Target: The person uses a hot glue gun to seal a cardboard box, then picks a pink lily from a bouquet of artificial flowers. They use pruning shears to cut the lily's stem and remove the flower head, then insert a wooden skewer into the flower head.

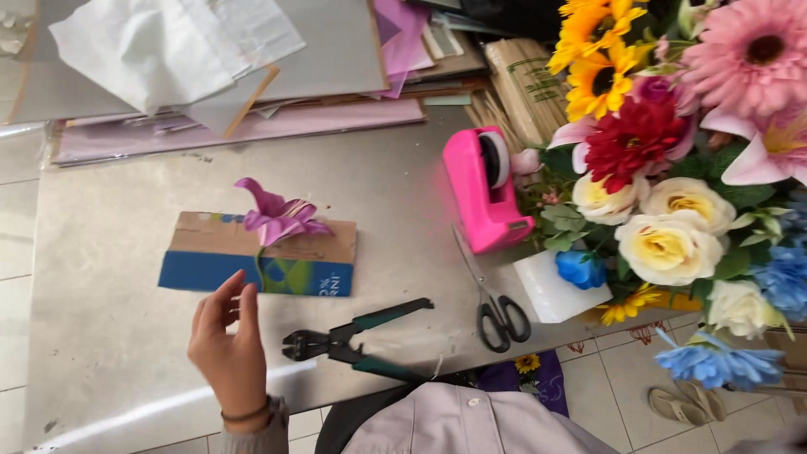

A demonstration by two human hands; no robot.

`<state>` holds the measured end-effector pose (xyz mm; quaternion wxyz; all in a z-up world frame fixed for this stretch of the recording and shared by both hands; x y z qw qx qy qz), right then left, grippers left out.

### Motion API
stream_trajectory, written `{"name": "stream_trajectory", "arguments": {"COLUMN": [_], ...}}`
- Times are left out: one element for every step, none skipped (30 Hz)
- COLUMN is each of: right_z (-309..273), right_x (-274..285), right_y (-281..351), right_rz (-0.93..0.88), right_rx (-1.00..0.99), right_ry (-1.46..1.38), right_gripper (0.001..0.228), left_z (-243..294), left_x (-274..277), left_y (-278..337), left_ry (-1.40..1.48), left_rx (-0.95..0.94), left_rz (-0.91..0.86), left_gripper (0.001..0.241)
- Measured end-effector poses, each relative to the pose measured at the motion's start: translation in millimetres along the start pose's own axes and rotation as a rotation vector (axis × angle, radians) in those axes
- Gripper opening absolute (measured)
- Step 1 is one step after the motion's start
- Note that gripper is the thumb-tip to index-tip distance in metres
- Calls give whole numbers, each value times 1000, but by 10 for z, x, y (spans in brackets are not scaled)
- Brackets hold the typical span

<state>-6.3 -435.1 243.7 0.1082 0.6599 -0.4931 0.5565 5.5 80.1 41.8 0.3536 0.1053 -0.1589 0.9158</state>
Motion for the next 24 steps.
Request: {"name": "stream_trajectory", "arguments": {"right_z": [-398,-442,-537,-699,-647,-625,-589,-673,-721,-762,-769,-739,-706,-727,-738,-753,-818,-872,-914,-1027,-1099,-1169,-1234,-1323], "right_x": [-277,-676,-1101,-1547,-2003,-2498,-2993,-3021,-3009,-3004,-3036,-3046,-3056,-3077,-3089,-3098,-3117,-3130,-3133,-3083,-3025,-2963,-2925,-2842], "right_y": [70,-120,-255,-348,-341,-327,-308,-316,-341,-357,-337,-312,-289,-291,-300,-308,-303,-294,-287,-335,-378,-416,-508,-608], "right_rz": [-5,-10,-12,-15,-13,-102,-189,-186,-99,-11,-10,43,96,97,123,148,147,149,150,149,181,213,214,285], "right_rx": [8,16,21,25,16,86,151,137,39,-59,-76,-155,-231,-245,-264,-284,-291,-322,-352,-357,-432,-506,-511,-451], "right_ry": [-41,-82,-120,-158,-151,-95,-39,-31,-138,-244,-239,-219,-198,-194,-136,-78,-76,-87,-97,-93,-140,-187,-185,-117], "right_gripper": [35,32,29,27,27,34,43,43,44,48,48,47,46,46,56,70,70,71,73,73,65,57,57,57], "left_z": [-103,-202,-282,-360,-390,-386,-375,-378,-392,-410,-426,-429,-431,-434,-405,-375,-418,-454,-482,-403,-310,-212,-131,-29], "left_x": [-23,-51,-112,-178,-217,-264,-327,-355,-376,-399,-406,-408,-408,-426,-411,-393,-402,-413,-436,-380,-359,-338,-286,-252], "left_y": [-84,-146,-211,-273,-298,-316,-344,-366,-383,-398,-417,-431,-445,-468,-489,-506,-530,-549,-563,-560,-552,-538,-497,-432], "left_ry": [-138,-136,-183,-229,-223,-286,-347,-340,-386,-432,-429,-442,-454,-450,-441,-429,-428,-419,-408,-405,-342,-277,-275,-205], "left_rx": [-116,-112,-143,-175,-176,-251,-330,-336,-332,-329,-331,-365,-400,-401,-459,-516,-516,-523,-529,-528,-546,-564,-565,-608], "left_rz": [-32,-37,-64,-90,-101,-105,-113,-126,-139,-151,-169,-162,-152,-166,-113,-61,-68,-79,-88,-94,-165,-236,-241,-300], "left_gripper": [22,22,27,32,32,36,41,41,43,46,46,44,41,41,36,30,30,22,15,15,15,15,15,16]}}
Point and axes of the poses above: each hand's wrist, its own y-axis away from the middle knuckle, its own x-axis out of the back of the hand, z = x × y, the point moved 5 cm from there along -y, towards the middle knuckle, and after that the axes turned 5 degrees about z, right-handed, at the moved point
